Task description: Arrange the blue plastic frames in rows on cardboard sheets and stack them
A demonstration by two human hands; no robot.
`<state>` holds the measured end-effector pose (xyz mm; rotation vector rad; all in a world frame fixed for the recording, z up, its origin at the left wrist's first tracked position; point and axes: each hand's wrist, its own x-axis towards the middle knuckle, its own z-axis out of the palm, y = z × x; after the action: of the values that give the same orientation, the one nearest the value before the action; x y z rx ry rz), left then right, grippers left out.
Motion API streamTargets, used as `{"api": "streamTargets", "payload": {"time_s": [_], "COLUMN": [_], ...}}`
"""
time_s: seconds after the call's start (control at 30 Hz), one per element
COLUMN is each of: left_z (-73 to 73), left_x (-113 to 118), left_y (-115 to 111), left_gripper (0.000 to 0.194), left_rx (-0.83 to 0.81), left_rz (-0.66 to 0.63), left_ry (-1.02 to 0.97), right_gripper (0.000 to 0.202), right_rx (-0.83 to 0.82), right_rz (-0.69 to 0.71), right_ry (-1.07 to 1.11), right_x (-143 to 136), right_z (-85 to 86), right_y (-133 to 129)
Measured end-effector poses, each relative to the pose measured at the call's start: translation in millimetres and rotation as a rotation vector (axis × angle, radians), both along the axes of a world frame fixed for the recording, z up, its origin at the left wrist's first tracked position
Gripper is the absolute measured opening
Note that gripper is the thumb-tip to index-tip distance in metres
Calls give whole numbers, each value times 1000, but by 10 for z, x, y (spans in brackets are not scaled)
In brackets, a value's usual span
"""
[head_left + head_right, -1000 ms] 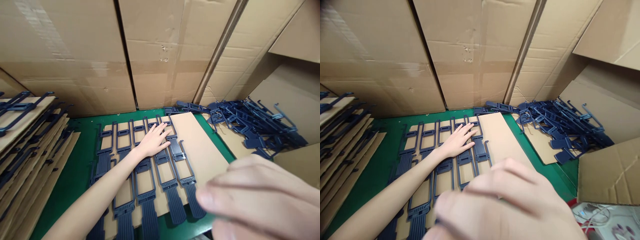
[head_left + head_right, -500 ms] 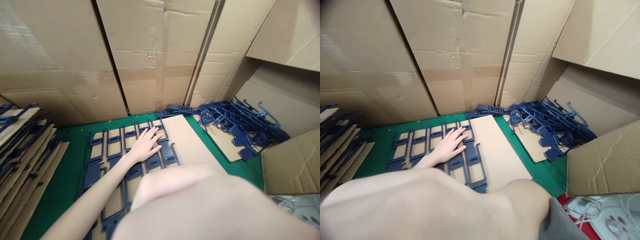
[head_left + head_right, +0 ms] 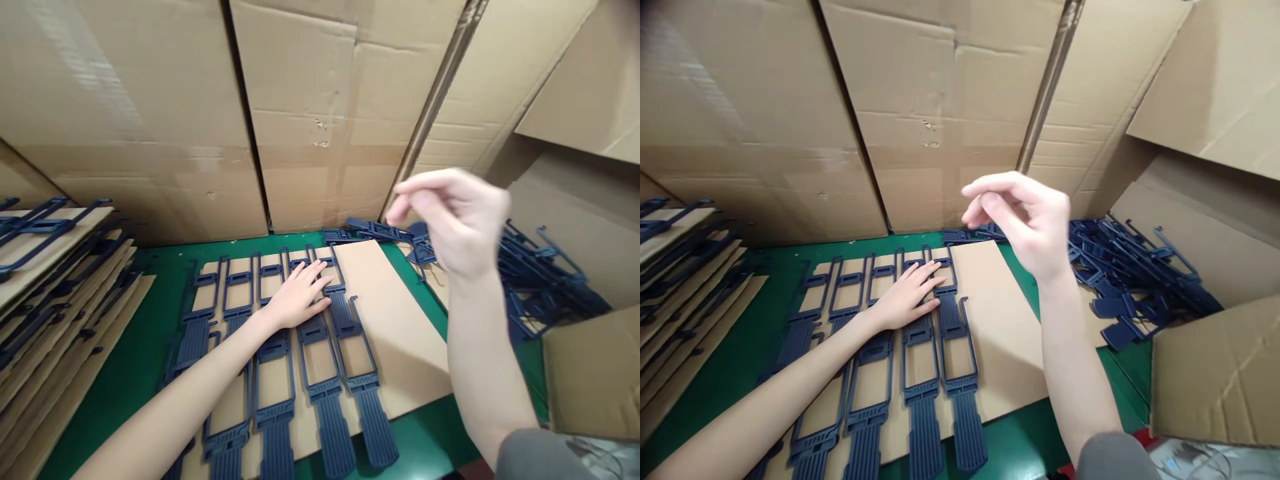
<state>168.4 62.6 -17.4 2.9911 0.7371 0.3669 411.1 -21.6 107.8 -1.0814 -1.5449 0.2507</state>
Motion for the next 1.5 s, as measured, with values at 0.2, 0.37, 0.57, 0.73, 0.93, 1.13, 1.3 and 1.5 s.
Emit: {"api": "streamTargets", "payload": {"time_s": [0.2, 0.37, 0.57, 0.73, 0.93, 1.13, 1.3, 1.5], "left_z": [-5, 25, 37, -6, -1, 18, 20, 20], "left_x": [-12, -7, -2, -10, -15, -11, -6, 2], "left_y": [-36, -68, -68, -42, -39, -32, -18, -12], "left_gripper": [45, 47, 46, 44, 45, 46, 47, 47], "left_rx": [-11, -28, -28, -19, -32, -44, -31, -27], "left_rz": [29, 39, 41, 32, 26, 33, 25, 31], "left_ry": [-4, 10, 17, -24, -5, 6, 33, 56], "right_gripper": [35, 28, 21, 30, 28, 33, 16, 16], "right_rx": [-547, -509, -385, -189, 19, -496, -645, -530], "right_rz": [-414, -561, -651, -727, -504, 93, 253, -53], "right_ry": [-423, -506, -494, -421, -56, -31, -596, -808], "right_x": [598, 791, 872, 871, 639, 545, 537, 493], "right_z": [-947, -1439, -1517, -1346, -902, -670, -609, -686], "right_y": [1120, 1108, 1079, 963, 823, 739, 649, 695]}}
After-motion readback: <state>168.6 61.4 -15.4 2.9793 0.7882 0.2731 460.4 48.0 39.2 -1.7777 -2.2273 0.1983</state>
